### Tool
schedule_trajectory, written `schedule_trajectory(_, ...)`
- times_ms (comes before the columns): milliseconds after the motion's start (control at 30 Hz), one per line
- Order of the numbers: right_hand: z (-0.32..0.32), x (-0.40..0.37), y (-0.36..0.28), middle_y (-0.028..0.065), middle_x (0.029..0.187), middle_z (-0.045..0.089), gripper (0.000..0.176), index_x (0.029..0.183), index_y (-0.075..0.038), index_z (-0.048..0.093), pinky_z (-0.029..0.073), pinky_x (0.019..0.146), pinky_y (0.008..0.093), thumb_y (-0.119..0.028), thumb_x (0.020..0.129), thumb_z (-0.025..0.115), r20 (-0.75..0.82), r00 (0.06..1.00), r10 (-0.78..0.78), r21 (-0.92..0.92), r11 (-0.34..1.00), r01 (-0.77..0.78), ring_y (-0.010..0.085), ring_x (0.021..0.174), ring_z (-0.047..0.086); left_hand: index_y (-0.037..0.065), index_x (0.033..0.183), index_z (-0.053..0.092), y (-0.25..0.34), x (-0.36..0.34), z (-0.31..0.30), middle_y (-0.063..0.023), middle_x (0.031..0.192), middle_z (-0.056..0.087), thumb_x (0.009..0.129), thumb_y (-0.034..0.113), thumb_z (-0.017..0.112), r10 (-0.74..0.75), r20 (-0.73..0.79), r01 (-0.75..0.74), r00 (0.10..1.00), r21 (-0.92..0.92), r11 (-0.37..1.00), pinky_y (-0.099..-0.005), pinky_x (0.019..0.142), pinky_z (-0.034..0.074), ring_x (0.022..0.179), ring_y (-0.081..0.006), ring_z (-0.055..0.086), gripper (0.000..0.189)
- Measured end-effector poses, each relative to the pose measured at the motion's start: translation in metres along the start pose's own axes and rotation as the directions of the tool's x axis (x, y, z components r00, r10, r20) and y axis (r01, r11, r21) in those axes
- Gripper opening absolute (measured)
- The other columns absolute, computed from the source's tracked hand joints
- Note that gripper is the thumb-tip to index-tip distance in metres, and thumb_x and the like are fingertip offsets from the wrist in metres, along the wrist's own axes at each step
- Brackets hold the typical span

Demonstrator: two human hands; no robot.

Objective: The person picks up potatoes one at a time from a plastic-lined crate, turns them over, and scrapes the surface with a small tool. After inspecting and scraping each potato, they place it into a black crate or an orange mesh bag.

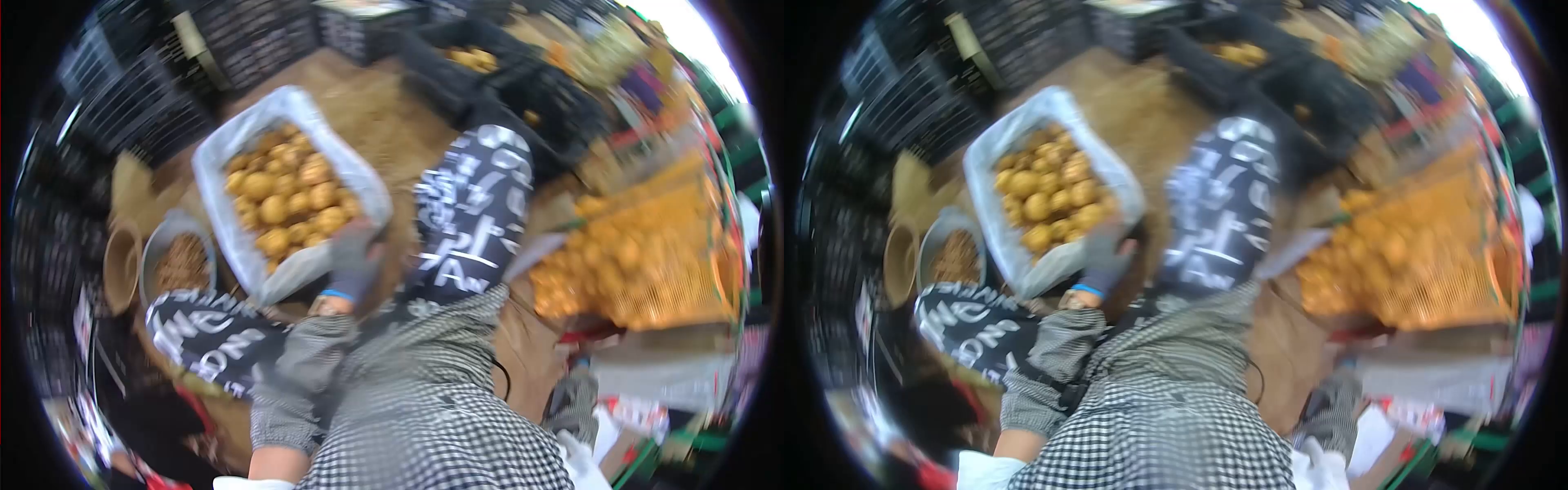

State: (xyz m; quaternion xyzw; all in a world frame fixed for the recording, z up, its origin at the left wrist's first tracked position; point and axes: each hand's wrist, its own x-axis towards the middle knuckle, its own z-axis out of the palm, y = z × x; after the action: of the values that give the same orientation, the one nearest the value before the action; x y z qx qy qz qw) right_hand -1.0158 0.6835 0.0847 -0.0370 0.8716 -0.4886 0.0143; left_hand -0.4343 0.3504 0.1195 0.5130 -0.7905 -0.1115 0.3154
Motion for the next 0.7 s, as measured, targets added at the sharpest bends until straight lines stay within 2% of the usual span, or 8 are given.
schedule_trajectory(167, 0.047, -0.092, 0.018, 0.0157, 0.12, 0.061, 0.045, 0.124, 0.002, 0.056, 0.049, 0.084, 0.0408, -0.035, 0.098, 0.048, 0.307, 0.781, 0.543, 0.356, 0.696, -0.624, 0.0284, 0.106, 0.057, 0.014, 0.129, 0.058, 0.027, -0.009, -0.003, -0.0183, 0.146, 0.042, 0.084, 0.033, 0.061, -0.071, 0.157, 0.03, 0.985, 0.251, 0.968, -0.0502, 0.117, 0.019, 0.138, -0.036, 0.034, 0.049)
schedule_trajectory(233, 0.057, -0.129, -0.008, 0.0165, 0.122, 0.061, 0.047, 0.124, 0.002, 0.056, 0.049, 0.085, 0.042, -0.036, 0.098, 0.047, 0.371, 0.877, 0.306, 0.283, 0.862, -0.421, 0.0296, 0.108, 0.057, 0.014, 0.124, 0.06, 0.027, -0.009, -0.002, -0.0186, 0.137, 0.049, 0.087, 0.033, 0.059, -0.037, 0.107, 0.019, 0.994, 0.16, 0.987, -0.0493, 0.109, 0.031, 0.128, -0.0373, 0.044, 0.041)
schedule_trajectory(267, 0.058, -0.145, -0.052, 0.0162, 0.127, 0.058, 0.047, 0.127, 0.002, 0.054, 0.05, 0.086, 0.0408, -0.035, 0.099, 0.046, 0.367, 0.927, -0.071, 0.216, 0.976, -0.011, 0.0287, 0.113, 0.055, 0.013, 0.122, 0.06, 0.025, -0.005, -0.003, -0.019, 0.133, 0.052, 0.088, 0.032, 0.058, -0.047, 0.106, 0.039, 0.993, 0.075, 0.996, -0.0485, 0.105, 0.035, 0.123, -0.0376, 0.047, 0.04)
schedule_trajectory(333, 0.065, -0.183, -0.153, 0.0157, 0.138, 0.051, 0.047, 0.132, 0.003, 0.051, 0.051, 0.09, 0.0386, -0.032, 0.101, 0.044, 0.319, 0.605, -0.729, 0.09, 0.659, 0.747, 0.0268, 0.123, 0.053, 0.01, 0.118, 0.06, 0.017, 0.011, -0.018, -0.0185, 0.126, 0.057, 0.088, 0.031, 0.058, -0.217, 0.132, 0.218, 0.967, 0.005, 0.976, -0.0458, 0.1, 0.042, 0.116, -0.0363, 0.054, 0.037)
schedule_trajectory(400, 0.081, -0.211, -0.263, 0.0157, 0.144, 0.043, 0.043, 0.14, 0.001, 0.045, 0.043, 0.107, 0.0405, -0.023, 0.105, 0.034, 0.327, 0.596, -0.733, 0.355, 0.68, 0.641, 0.0273, 0.135, 0.041, 0.007, 0.113, 0.061, 0.005, 0.038, -0.043, -0.0169, 0.121, 0.062, 0.088, 0.027, 0.059, -0.516, 0.176, 0.518, 0.838, 0.038, 0.854, -0.0422, 0.096, 0.047, 0.112, -0.0333, 0.06, 0.032)
schedule_trajectory(467, 0.109, -0.234, -0.343, 0.017, 0.143, 0.045, 0.039, 0.131, 0.003, 0.052, 0.05, 0.097, 0.0377, -0.02, 0.103, 0.038, 0.281, 0.533, -0.798, 0.433, 0.601, 0.671, 0.0265, 0.131, 0.047, 0.006, 0.112, 0.061, -0.048, 0.035, -0.026, -0.0181, 0.114, 0.064, 0.086, 0.03, 0.061, -0.508, -0.185, 0.523, 0.841, 0.043, 0.851, -0.0406, 0.087, 0.052, 0.105, -0.0345, 0.063, 0.036)
schedule_trajectory(567, 0.175, -0.268, -0.415, 0.0178, 0.135, 0.052, 0.036, 0.126, 0.006, 0.055, 0.052, 0.094, 0.0365, -0.015, 0.102, 0.038, 0.389, 0.187, -0.902, 0.662, 0.415, 0.624, 0.0277, 0.12, 0.055, 0.006, 0.113, 0.062, -0.077, 0.053, -0.021, -0.0195, 0.112, 0.065, 0.08, 0.04, 0.066, -0.788, 0.299, 0.778, 0.538, 0.183, 0.601, -0.0424, 0.088, 0.051, 0.108, -0.0347, 0.061, 0.048)
schedule_trajectory(700, 0.292, -0.306, -0.462, 0.0151, 0.125, 0.061, 0.031, 0.126, 0.001, 0.06, 0.055, 0.085, 0.0331, -0.012, 0.101, 0.046, 0.625, -0.13, -0.77, 0.777, 0.597, 0.2, 0.0213, 0.098, 0.066, 0.005, 0.115, 0.061, -0.106, 0.051, 0.012, -0.0219, 0.113, 0.065, 0.07, 0.052, 0.071, -0.789, 0.257, 0.771, 0.558, 0.192, 0.608, -0.0442, 0.088, 0.051, 0.105, -0.0359, 0.064, 0.065)
